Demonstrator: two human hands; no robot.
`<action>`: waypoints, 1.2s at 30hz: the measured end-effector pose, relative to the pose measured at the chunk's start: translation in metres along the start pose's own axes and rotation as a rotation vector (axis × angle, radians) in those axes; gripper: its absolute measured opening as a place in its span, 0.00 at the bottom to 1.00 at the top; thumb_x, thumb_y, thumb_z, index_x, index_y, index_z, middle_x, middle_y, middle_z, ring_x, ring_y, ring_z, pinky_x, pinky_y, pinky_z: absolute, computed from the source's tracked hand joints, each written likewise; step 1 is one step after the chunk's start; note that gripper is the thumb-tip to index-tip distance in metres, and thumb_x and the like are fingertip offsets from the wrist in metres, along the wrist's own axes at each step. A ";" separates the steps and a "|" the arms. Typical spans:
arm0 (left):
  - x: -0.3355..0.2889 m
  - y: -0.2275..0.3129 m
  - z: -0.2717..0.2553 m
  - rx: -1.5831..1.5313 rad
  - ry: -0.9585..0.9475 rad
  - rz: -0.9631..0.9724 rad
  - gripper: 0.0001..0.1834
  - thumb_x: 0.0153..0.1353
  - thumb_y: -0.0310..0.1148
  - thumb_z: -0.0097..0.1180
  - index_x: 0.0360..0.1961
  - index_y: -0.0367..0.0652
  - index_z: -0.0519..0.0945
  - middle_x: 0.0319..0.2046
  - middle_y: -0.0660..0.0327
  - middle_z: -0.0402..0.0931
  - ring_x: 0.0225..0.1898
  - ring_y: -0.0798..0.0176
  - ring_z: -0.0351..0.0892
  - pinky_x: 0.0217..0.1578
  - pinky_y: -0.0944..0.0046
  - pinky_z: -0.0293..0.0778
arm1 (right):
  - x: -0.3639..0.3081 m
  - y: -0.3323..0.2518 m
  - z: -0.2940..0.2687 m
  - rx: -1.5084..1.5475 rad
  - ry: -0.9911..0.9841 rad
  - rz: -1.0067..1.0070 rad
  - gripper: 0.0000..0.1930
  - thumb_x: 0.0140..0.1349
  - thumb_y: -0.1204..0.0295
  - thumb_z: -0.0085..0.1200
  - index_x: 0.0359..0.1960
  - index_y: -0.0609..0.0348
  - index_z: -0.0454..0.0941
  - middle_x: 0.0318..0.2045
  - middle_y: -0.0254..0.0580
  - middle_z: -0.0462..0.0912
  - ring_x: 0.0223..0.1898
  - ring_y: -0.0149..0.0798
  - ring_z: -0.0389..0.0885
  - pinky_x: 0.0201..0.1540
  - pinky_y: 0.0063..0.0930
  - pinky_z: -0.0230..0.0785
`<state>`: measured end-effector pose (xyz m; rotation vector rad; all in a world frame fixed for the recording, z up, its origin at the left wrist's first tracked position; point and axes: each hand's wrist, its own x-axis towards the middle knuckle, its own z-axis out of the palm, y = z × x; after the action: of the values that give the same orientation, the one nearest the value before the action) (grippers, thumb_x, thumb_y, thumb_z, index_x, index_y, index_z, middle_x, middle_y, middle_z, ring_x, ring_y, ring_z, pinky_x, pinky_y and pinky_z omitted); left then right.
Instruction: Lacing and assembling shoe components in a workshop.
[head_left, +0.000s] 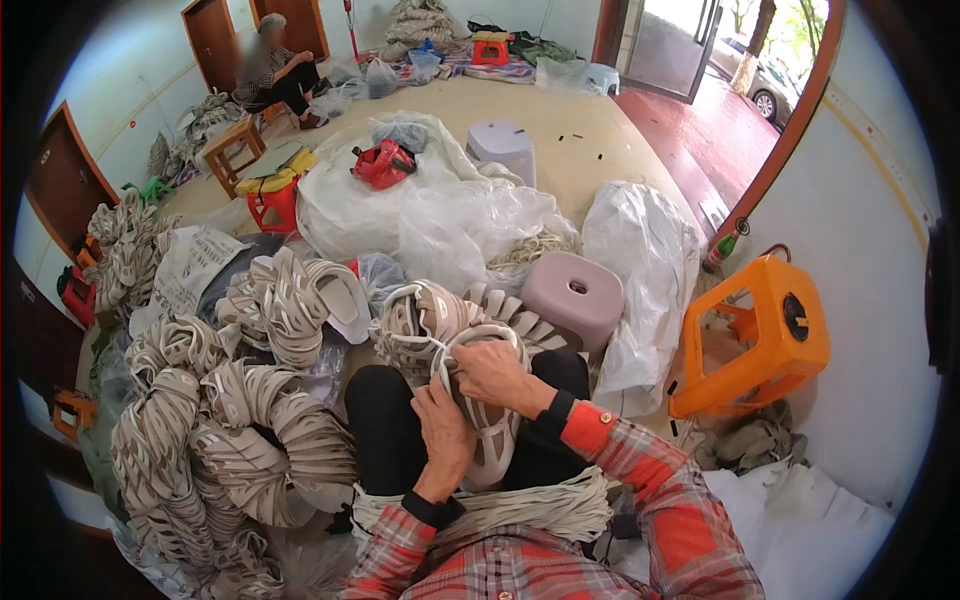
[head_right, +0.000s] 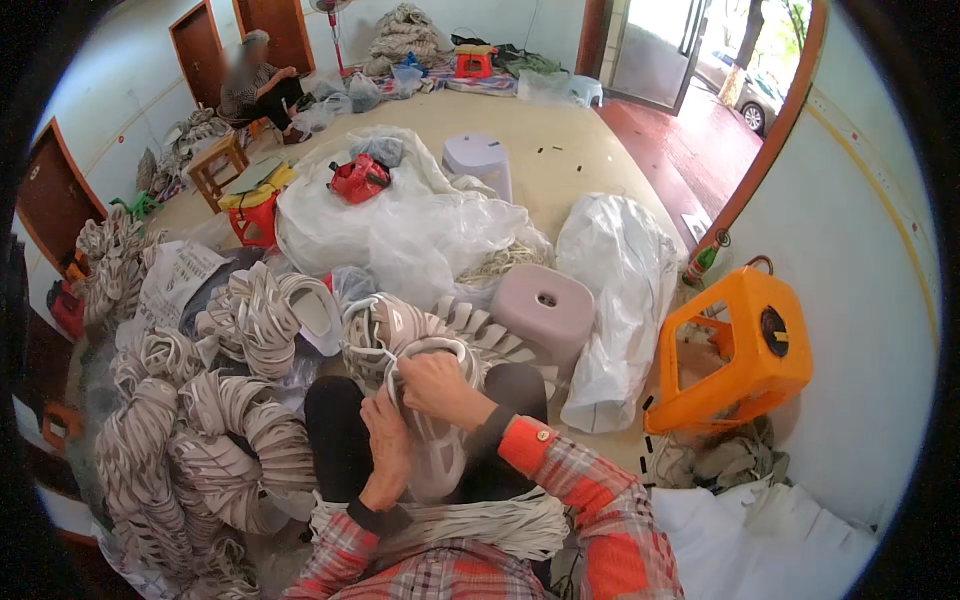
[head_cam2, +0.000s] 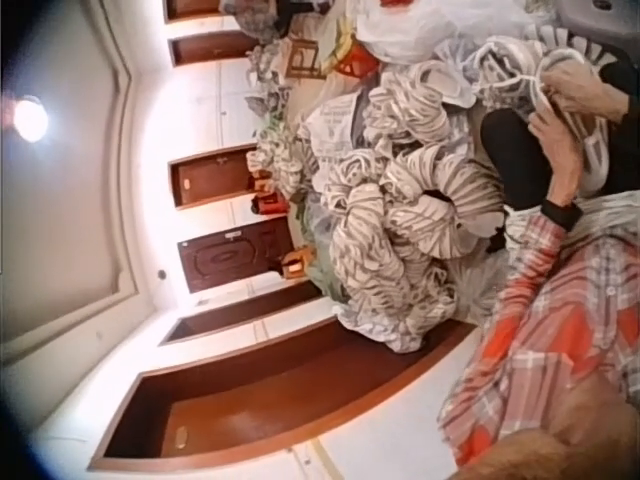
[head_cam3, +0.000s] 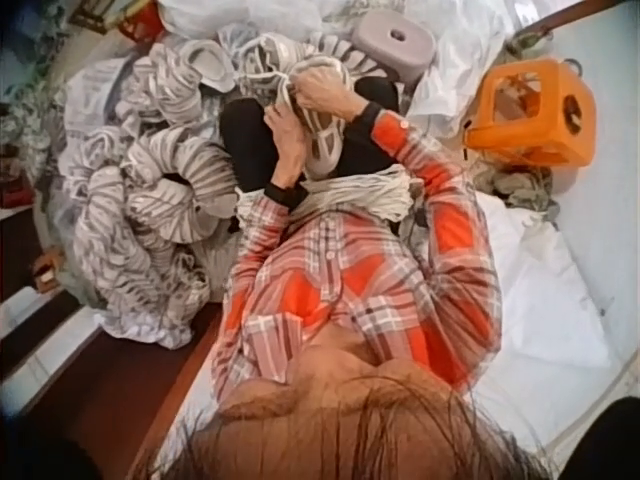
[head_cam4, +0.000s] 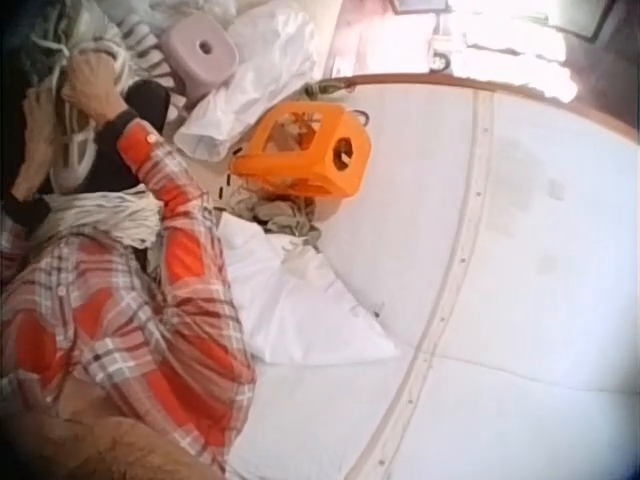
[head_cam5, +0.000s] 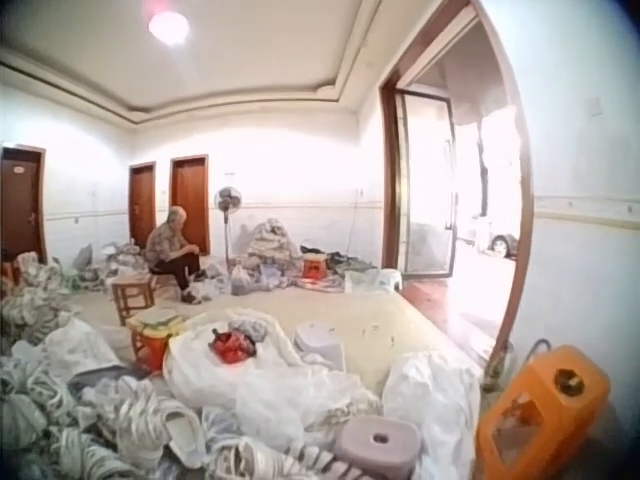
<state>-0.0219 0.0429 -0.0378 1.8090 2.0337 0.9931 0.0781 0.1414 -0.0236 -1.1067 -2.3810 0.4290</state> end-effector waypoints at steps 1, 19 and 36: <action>-0.005 0.006 0.002 -0.001 -0.010 0.003 0.32 0.40 0.18 0.52 0.52 0.31 0.61 0.42 0.42 0.59 0.46 0.38 0.58 0.43 0.48 0.62 | 0.000 0.003 0.002 0.002 0.020 -0.009 0.07 0.42 0.71 0.49 0.20 0.62 0.71 0.17 0.50 0.75 0.23 0.54 0.75 0.28 0.45 0.66; 0.102 -0.022 -0.024 -0.554 -0.884 0.217 0.24 0.42 0.30 0.67 0.40 0.37 0.69 0.33 0.59 0.72 0.37 0.66 0.70 0.38 0.65 0.68 | -0.021 0.064 -0.082 0.206 -0.466 0.026 0.15 0.50 0.64 0.56 0.35 0.62 0.73 0.19 0.45 0.77 0.26 0.49 0.78 0.30 0.38 0.67; 0.070 0.001 0.022 0.146 -0.272 0.313 0.25 0.33 0.39 0.64 0.32 0.38 0.69 0.32 0.50 0.72 0.40 0.48 0.70 0.41 0.54 0.61 | -0.043 0.055 -0.070 0.401 -0.308 -0.148 0.20 0.48 0.83 0.46 0.45 0.62 0.64 0.36 0.50 0.71 0.40 0.53 0.71 0.43 0.40 0.63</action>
<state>-0.0221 0.1163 -0.0352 2.2497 1.7341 0.6365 0.1747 0.1480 -0.0034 -0.7182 -2.4576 1.0327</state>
